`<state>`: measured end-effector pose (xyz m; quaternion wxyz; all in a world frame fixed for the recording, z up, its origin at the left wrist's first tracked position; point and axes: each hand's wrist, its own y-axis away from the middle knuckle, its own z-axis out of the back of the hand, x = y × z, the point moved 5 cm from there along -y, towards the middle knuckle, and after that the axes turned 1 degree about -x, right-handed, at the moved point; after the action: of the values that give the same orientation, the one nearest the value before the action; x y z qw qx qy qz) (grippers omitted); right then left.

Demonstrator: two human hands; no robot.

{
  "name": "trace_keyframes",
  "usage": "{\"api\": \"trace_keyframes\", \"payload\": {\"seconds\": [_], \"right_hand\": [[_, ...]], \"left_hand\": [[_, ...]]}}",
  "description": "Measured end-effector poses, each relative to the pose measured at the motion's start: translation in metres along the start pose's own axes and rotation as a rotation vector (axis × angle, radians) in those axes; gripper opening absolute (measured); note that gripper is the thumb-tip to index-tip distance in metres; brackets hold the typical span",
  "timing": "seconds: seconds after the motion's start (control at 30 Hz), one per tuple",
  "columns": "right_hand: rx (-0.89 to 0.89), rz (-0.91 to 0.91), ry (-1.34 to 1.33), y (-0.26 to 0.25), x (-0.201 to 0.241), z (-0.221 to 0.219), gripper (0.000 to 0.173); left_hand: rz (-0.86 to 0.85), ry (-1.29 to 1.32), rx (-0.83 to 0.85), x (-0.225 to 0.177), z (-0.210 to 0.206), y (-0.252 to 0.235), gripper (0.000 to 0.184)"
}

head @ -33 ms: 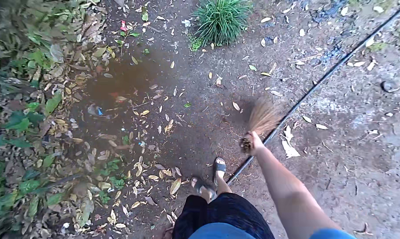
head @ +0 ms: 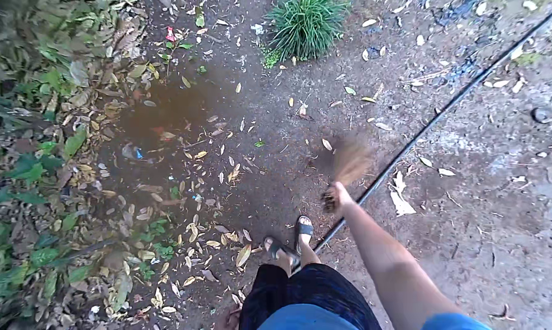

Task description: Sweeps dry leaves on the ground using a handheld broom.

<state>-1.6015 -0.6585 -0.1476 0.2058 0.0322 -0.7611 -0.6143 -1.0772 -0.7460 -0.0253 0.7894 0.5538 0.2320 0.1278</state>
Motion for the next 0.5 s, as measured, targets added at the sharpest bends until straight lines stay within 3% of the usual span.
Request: {"api": "trace_keyframes", "payload": {"seconds": [0.1,0.17,0.27,0.33,0.43,0.5], "right_hand": [[0.249,-0.171,0.255,0.011,-0.071,-0.083,0.05],[0.356,-0.202,0.402,0.032,-0.091,-0.106,0.049],[0.477,-0.168,0.491,0.07,-0.059,-0.1,0.05],[0.563,-0.167,0.452,0.083,-0.034,-0.075,0.035],[0.6,-0.231,0.386,0.111,0.007,-0.04,0.044],[0.564,-0.17,0.396,0.125,0.038,-0.019,0.044]], "left_hand": [[-0.024,0.003,-0.003,-0.034,0.001,-0.006,0.041],[-0.024,-0.002,0.01,-0.05,0.009,-0.024,0.042],[-0.007,-0.026,0.021,-0.087,0.025,-0.062,0.04],[0.013,-0.041,0.01,-0.111,0.038,-0.091,0.038],[0.02,-0.063,0.004,-0.175,0.058,-0.134,0.042],[-0.036,-0.073,0.01,-0.222,0.071,-0.166,0.046]]}}
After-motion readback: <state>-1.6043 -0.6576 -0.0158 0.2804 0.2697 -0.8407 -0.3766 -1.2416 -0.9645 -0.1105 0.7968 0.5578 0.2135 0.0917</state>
